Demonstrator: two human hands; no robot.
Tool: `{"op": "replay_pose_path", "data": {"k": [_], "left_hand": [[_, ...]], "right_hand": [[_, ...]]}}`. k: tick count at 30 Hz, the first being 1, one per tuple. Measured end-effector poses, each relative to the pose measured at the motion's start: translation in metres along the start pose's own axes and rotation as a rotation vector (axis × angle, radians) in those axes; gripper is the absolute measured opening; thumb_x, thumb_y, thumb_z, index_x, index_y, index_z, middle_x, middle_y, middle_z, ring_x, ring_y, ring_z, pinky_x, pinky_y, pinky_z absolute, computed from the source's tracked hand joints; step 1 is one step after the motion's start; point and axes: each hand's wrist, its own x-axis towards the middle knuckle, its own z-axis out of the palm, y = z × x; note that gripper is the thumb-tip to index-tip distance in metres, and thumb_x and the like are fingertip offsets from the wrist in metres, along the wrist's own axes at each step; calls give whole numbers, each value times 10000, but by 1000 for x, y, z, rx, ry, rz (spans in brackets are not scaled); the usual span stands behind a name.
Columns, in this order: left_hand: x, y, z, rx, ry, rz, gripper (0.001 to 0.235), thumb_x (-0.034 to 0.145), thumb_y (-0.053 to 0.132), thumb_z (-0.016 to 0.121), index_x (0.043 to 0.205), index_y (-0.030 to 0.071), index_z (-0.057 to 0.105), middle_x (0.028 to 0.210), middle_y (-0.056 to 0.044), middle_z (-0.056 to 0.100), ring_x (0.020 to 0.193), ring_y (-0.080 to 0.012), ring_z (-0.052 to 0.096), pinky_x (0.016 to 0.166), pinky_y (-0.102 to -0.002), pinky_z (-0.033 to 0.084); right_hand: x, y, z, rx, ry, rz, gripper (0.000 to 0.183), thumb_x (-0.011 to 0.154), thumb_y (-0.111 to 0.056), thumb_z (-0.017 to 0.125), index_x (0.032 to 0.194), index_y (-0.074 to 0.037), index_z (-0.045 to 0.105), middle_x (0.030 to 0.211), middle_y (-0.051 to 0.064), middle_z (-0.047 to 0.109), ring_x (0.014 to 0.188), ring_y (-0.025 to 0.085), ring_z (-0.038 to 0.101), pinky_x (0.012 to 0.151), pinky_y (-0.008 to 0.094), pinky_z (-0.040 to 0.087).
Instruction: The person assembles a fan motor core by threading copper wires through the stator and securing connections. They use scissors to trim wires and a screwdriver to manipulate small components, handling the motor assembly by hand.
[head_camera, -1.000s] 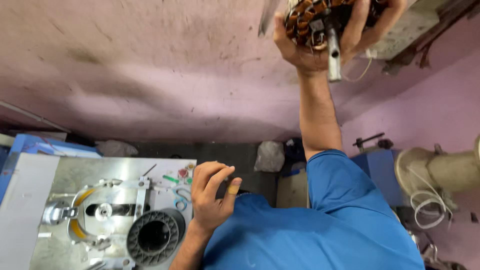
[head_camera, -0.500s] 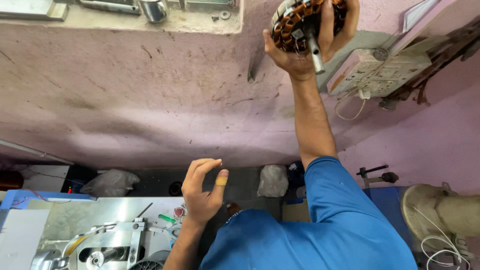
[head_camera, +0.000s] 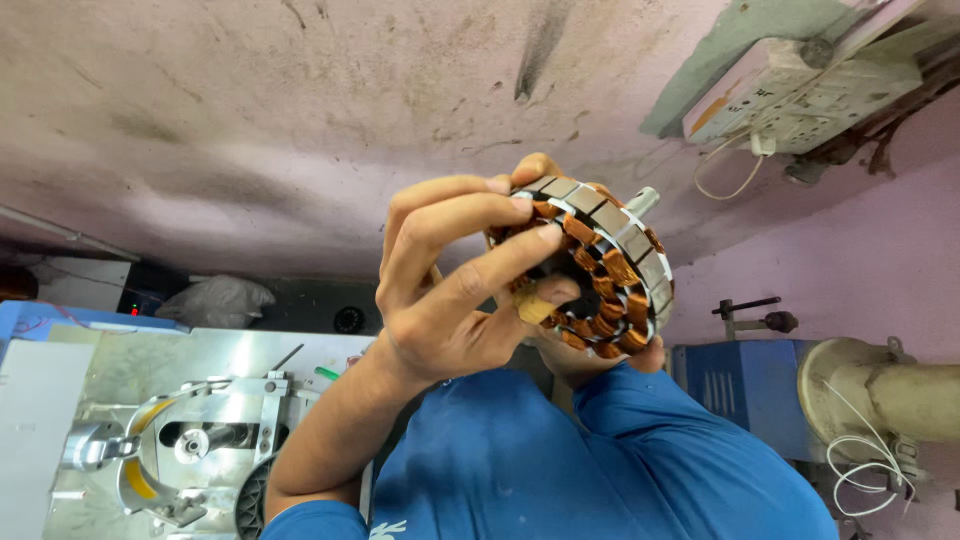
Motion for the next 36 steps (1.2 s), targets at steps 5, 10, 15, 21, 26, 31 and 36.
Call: {"op": "replay_pose_path", "data": {"k": [5,10,15,21,26,31,36], "left_hand": [[-15,24,-16,127,27,33,313,954,313,874,1181,139,747,1218,-21,633,1149,-224,653,930,-310,510],[-18,38,-28,199,-13,97,266,928,269,881,1115,112,778,1213,-57,644,1120,-245,662,908,-344,491],[-21,47,-30,204,-45,101,230,919,259,881,1073,112,792,1216,-64,645,1128,-253,653,900,-359,487],[-22,50,-23,194,-43,99,226,950,272,875,1103,129,790,1264,-54,636,1175,-241,642,932,-351,471],[-19,48,-15,216,-58,96,270,891,276,893,1097,144,779,1186,-60,648,1097,-252,664,891,-353,482],[-15,46,-1,255,-29,114,299,951,422,831,1186,259,744,1162,-45,592,1111,-272,607,963,-396,551],[-9,46,-6,296,-151,90,332,940,245,805,1260,297,730,1189,-48,561,1139,-288,551,992,-394,569]], "right_hand": [[-19,-12,11,111,-15,129,752,902,-318,810,1521,-181,404,1489,67,493,1375,226,495,1193,411,439],[-37,-21,18,148,-22,180,765,899,-317,820,1523,-171,402,1497,73,491,1378,228,495,1198,411,436],[-46,-22,22,164,-3,193,778,897,-315,831,1525,-160,400,1504,80,489,1382,230,495,1203,411,433],[-53,-25,19,160,28,190,793,893,-314,844,1527,-148,398,1513,88,487,1386,232,494,1210,411,429],[-49,-23,12,168,31,192,806,890,-313,854,1529,-138,396,1521,94,485,1390,233,494,1215,411,426],[-44,-29,5,162,13,229,819,887,-311,865,1531,-127,394,1528,101,484,1393,235,494,1220,411,423],[-37,-31,-1,171,-10,264,832,884,-310,876,1533,-117,392,1536,107,482,1397,237,494,1225,411,420]]}}
